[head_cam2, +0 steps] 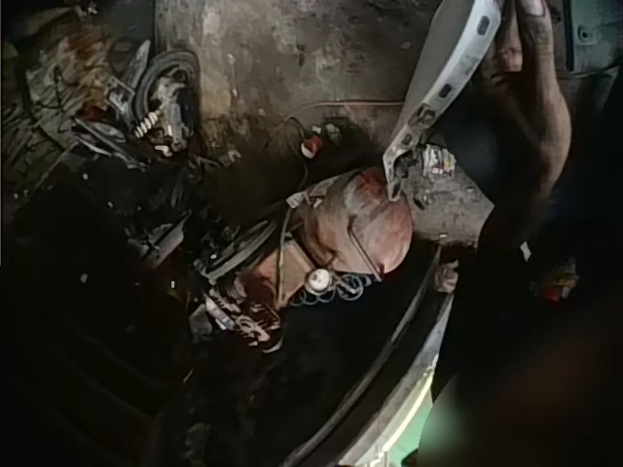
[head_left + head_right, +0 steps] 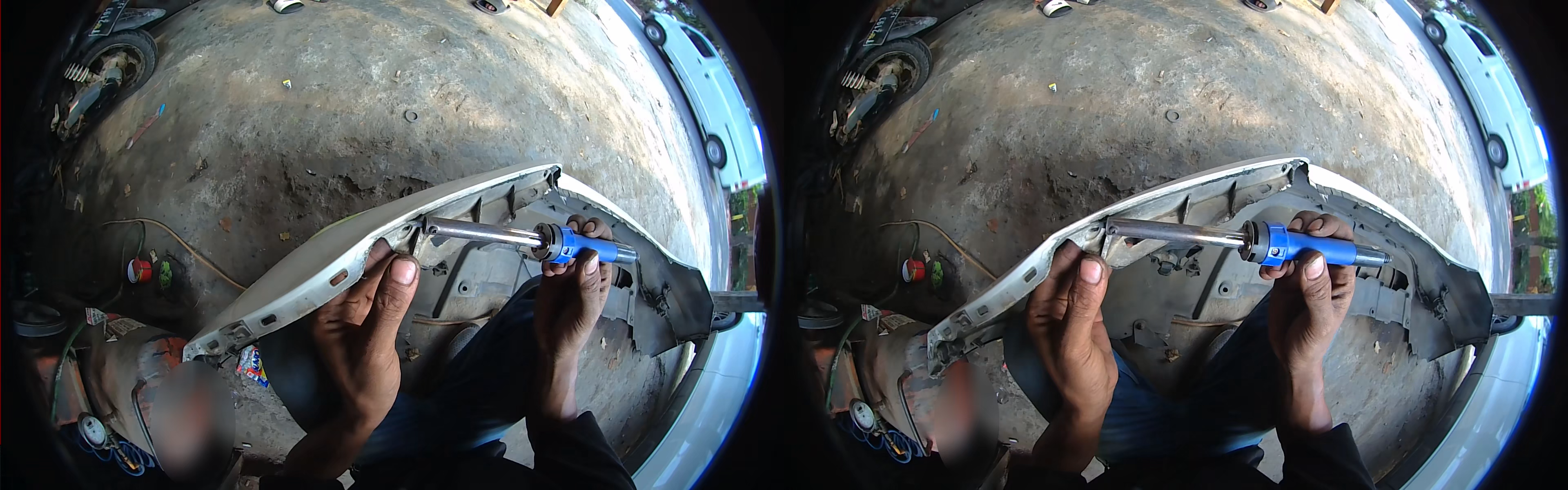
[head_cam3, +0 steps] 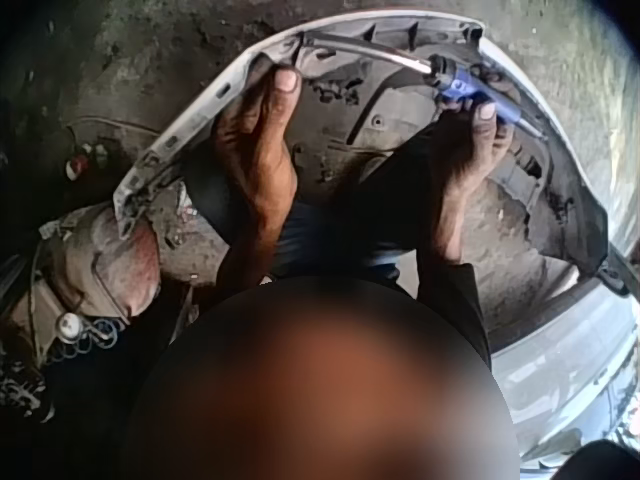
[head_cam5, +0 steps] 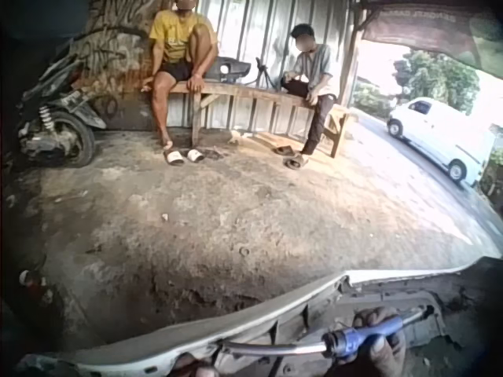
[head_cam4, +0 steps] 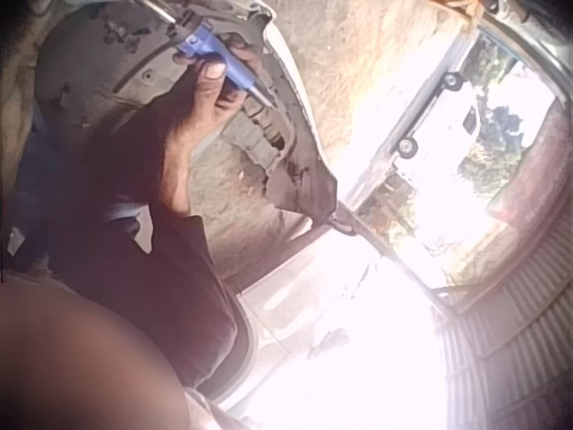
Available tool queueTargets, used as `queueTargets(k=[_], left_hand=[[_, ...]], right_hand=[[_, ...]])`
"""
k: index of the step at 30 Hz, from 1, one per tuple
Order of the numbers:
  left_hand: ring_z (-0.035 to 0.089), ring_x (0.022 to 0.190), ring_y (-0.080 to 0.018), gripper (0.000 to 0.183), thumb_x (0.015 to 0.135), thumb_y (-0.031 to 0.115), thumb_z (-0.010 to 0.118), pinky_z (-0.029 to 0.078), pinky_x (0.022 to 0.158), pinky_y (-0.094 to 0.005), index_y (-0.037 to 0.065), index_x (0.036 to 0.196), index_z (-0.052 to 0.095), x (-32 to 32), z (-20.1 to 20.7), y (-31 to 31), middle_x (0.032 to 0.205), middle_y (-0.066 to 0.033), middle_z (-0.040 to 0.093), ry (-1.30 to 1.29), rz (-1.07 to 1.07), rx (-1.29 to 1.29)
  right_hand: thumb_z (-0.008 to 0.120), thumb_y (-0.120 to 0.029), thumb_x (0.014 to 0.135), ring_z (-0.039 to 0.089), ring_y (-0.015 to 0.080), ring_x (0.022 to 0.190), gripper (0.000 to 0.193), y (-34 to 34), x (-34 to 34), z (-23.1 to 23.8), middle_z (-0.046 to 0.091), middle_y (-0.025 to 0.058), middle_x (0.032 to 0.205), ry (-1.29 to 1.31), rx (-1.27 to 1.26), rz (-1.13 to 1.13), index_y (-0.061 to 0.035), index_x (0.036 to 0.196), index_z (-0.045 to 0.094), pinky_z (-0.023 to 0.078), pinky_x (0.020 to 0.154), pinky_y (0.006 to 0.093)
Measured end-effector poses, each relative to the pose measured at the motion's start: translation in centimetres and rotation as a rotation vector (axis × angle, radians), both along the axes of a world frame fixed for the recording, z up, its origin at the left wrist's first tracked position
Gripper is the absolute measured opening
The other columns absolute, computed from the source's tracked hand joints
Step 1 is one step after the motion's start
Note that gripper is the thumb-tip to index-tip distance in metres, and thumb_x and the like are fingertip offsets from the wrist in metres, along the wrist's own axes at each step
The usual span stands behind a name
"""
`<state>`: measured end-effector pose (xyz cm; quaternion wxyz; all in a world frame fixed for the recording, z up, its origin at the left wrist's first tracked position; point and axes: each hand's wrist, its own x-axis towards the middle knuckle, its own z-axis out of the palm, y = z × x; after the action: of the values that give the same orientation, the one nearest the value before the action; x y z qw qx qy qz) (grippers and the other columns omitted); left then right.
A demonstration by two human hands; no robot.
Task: Repairing a plastic car bumper using a soldering iron to melt and bond pieces.
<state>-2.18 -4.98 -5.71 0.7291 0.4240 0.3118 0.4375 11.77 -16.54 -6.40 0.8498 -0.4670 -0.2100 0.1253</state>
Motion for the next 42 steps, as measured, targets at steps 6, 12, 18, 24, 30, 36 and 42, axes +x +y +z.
queueTargets(k=[6, 12, 18, 24, 30, 36, 42], left_hand=[[0.058, 0.087, -0.0114, 0.032, 0.088, 0.005, 0.060, 0.044, 0.083, -0.0235, -0.009, 0.115, 0.054, 0.1, 0.2, 0.1, 0.094, -0.0112, 0.064, -0.005, 0.000, -0.008], [0.058, 0.086, -0.0110, 0.032, 0.088, 0.005, 0.060, 0.043, 0.082, -0.0228, -0.009, 0.116, 0.054, 0.1, -0.1, 0.1, 0.094, -0.0113, 0.064, -0.006, -0.008, 0.003], [0.058, 0.086, -0.0111, 0.032, 0.088, 0.005, 0.060, 0.043, 0.082, -0.0228, -0.010, 0.116, 0.054, 0.1, -0.2, 0.0, 0.094, -0.0114, 0.064, -0.021, 0.006, 0.013], [0.059, 0.087, -0.0115, 0.032, 0.088, 0.005, 0.060, 0.044, 0.084, -0.0235, -0.009, 0.115, 0.054, 0.0, -0.2, 0.0, 0.095, -0.0115, 0.065, -0.004, 0.010, 0.034], [0.059, 0.087, -0.0118, 0.032, 0.088, 0.005, 0.061, 0.044, 0.084, -0.0238, -0.009, 0.116, 0.054, -0.1, -0.4, 0.1, 0.094, -0.0115, 0.065, 0.015, -0.004, 0.029], [0.059, 0.087, -0.0118, 0.032, 0.088, 0.005, 0.061, 0.044, 0.084, -0.0238, -0.009, 0.115, 0.054, 0.1, 0.2, -0.1, 0.093, -0.0116, 0.065, -0.004, 0.004, -0.028], [0.059, 0.087, -0.0119, 0.032, 0.088, 0.005, 0.061, 0.044, 0.084, -0.0240, -0.009, 0.115, 0.054, -0.3, -0.9, 0.1, 0.094, -0.0121, 0.065, 0.026, 0.001, 0.053]], right_hand=[[0.063, -0.016, 0.087, 0.058, 0.0136, 0.073, 0.034, 0.0, 0.1, 0.0, 0.049, 0.0143, 0.105, 0.001, -0.007, -0.003, 0.0016, 0.112, 0.046, 0.052, 0.067, 0.0236], [0.064, -0.016, 0.087, 0.057, 0.0138, 0.073, 0.035, -0.1, 0.2, 0.0, 0.049, 0.0142, 0.104, -0.008, -0.017, 0.009, 0.0016, 0.112, 0.046, 0.052, 0.067, 0.0235], [0.064, -0.016, 0.087, 0.056, 0.0134, 0.073, 0.035, -0.1, 0.1, 0.1, 0.049, 0.0141, 0.105, 0.005, -0.005, -0.001, 0.0016, 0.111, 0.047, 0.052, 0.067, 0.0234], [0.064, -0.017, 0.087, 0.056, 0.0128, 0.072, 0.034, -0.1, 0.1, 0.0, 0.049, 0.0133, 0.105, -0.005, -0.018, 0.010, 0.0012, 0.111, 0.047, 0.051, 0.067, 0.0237], [0.064, -0.018, 0.087, 0.056, 0.0132, 0.072, 0.035, -0.1, 0.2, 0.0, 0.049, 0.0135, 0.105, -0.006, -0.025, 0.006, 0.0003, 0.112, 0.047, 0.052, 0.066, 0.0237], [0.064, -0.018, 0.087, 0.058, 0.0141, 0.074, 0.037, -0.1, 0.0, 0.0, 0.049, 0.0140, 0.106, -0.019, -0.041, -0.015, 0.0002, 0.113, 0.046, 0.053, 0.066, 0.0236], [0.064, -0.018, 0.087, 0.058, 0.0138, 0.074, 0.036, -0.2, 0.0, 0.1, 0.049, 0.0141, 0.106, -0.016, -0.025, 0.011, 0.0003, 0.112, 0.045, 0.053, 0.066, 0.0237]])
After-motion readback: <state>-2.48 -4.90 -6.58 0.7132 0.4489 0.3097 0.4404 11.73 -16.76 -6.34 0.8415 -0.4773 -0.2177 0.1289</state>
